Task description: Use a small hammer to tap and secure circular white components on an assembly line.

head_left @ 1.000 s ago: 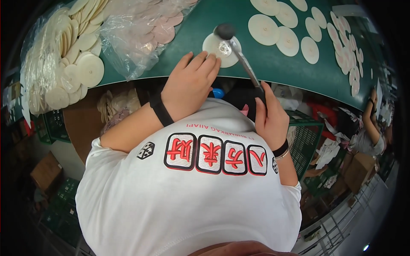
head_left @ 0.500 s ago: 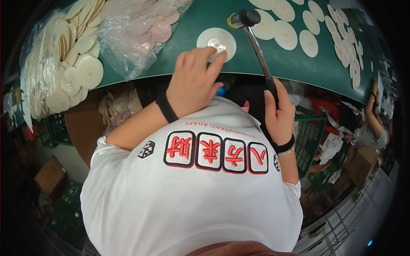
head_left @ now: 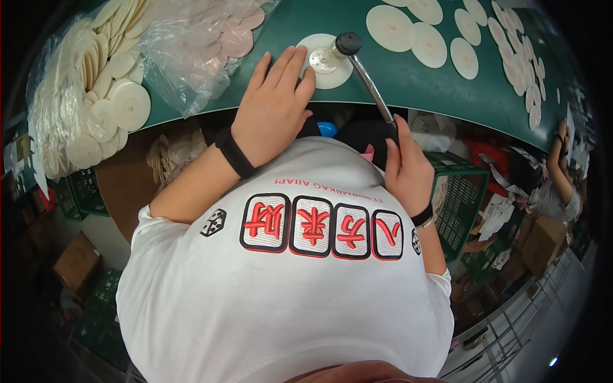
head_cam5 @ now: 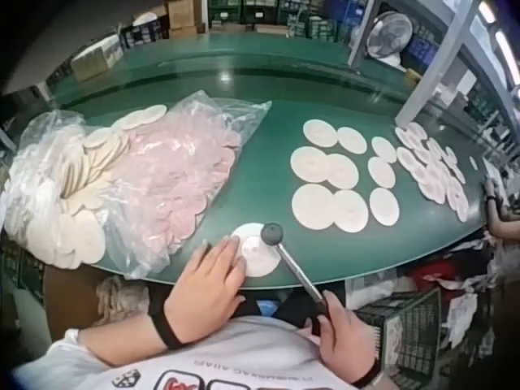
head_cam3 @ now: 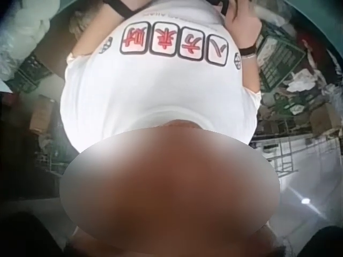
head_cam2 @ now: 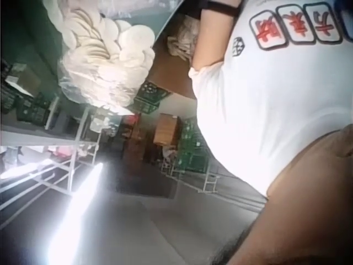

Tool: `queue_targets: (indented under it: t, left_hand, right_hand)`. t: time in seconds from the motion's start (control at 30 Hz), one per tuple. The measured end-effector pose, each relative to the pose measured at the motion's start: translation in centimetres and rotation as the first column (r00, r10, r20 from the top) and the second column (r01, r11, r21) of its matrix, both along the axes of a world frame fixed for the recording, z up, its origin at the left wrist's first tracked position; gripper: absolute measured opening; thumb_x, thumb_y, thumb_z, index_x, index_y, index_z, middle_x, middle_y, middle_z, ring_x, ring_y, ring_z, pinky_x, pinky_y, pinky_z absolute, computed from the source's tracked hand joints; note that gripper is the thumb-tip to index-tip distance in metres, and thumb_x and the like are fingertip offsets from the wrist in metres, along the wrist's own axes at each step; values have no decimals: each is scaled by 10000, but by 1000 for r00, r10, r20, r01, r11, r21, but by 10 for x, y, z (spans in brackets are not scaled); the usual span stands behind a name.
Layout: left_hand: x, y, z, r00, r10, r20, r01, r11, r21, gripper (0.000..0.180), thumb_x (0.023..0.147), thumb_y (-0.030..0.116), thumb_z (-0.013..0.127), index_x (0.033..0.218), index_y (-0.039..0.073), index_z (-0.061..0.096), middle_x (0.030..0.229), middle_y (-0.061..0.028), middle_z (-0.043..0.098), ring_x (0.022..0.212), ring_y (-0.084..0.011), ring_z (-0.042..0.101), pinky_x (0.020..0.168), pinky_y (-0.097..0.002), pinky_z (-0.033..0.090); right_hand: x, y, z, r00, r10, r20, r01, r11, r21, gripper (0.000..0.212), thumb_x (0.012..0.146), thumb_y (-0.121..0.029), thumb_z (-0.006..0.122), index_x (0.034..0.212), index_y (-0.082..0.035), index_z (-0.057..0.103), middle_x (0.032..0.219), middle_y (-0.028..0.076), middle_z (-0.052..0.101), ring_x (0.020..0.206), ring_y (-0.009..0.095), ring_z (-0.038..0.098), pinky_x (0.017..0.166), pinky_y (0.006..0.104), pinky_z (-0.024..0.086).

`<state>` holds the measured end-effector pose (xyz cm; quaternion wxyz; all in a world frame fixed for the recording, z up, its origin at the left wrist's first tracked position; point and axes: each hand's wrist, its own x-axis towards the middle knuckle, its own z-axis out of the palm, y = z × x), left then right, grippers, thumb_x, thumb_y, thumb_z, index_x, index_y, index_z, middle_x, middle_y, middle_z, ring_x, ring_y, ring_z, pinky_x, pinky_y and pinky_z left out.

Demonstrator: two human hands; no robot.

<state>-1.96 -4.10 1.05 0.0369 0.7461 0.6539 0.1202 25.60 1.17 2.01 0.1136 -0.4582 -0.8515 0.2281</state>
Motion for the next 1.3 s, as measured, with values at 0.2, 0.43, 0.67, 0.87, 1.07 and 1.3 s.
queue_targets:
  t: [0.2,0.43,0.67,0.87,1.07,1.3]
  left_hand:
    - [3,-4,-2,1000,11,-15,-11,1000,11,703,777,216,821,1387,23,527,1512,-221,471,1420,-356,444,1184,-552,330]
    - [14,-8,2,996,86,-30,-86,996,6,715,767,239,828,1403,62,552,1469,-181,510,1373,-331,477,1174,-568,316]
    - [7,-4,4,992,67,112,-73,996,53,690,779,231,823,1393,68,554,1458,-159,523,1390,-315,470,1181,-558,307]
    - [-3,-5,-2,994,67,82,-71,997,40,673,817,201,807,1421,88,533,1505,-142,501,1413,-303,473,1205,-536,295]
    - [-1,-4,-1,997,73,6,-73,997,18,711,804,203,818,1444,93,527,1524,-141,489,1417,-299,471,1203,-538,301]
    - [5,-10,0,995,96,-22,-96,995,32,744,791,218,827,1465,111,528,1440,-121,531,1342,-293,509,1188,-542,308]
  right_hand:
    - [1,-1,2,999,-23,-43,23,1000,19,442,1009,-91,621,1449,-82,571,991,228,717,737,362,707,661,373,555]
    - [1,0,4,998,11,-61,-5,996,86,441,1010,-153,626,1442,-102,558,862,167,686,710,354,690,587,418,541]
    - [-2,11,7,999,-7,-43,6,999,-35,432,1017,-103,621,1447,-99,579,873,226,688,646,334,667,607,374,519]
    - [-5,13,14,961,3,-276,14,998,60,426,1014,-96,627,1437,-81,579,898,223,692,671,328,673,632,361,522]
    - [-8,14,4,999,30,12,-30,999,33,432,1011,-71,620,1439,-63,571,945,219,709,717,319,703,680,345,540]
    - [-7,10,-2,963,47,-266,10,978,208,431,1002,-146,636,1422,-84,564,915,167,708,733,362,700,615,429,552]
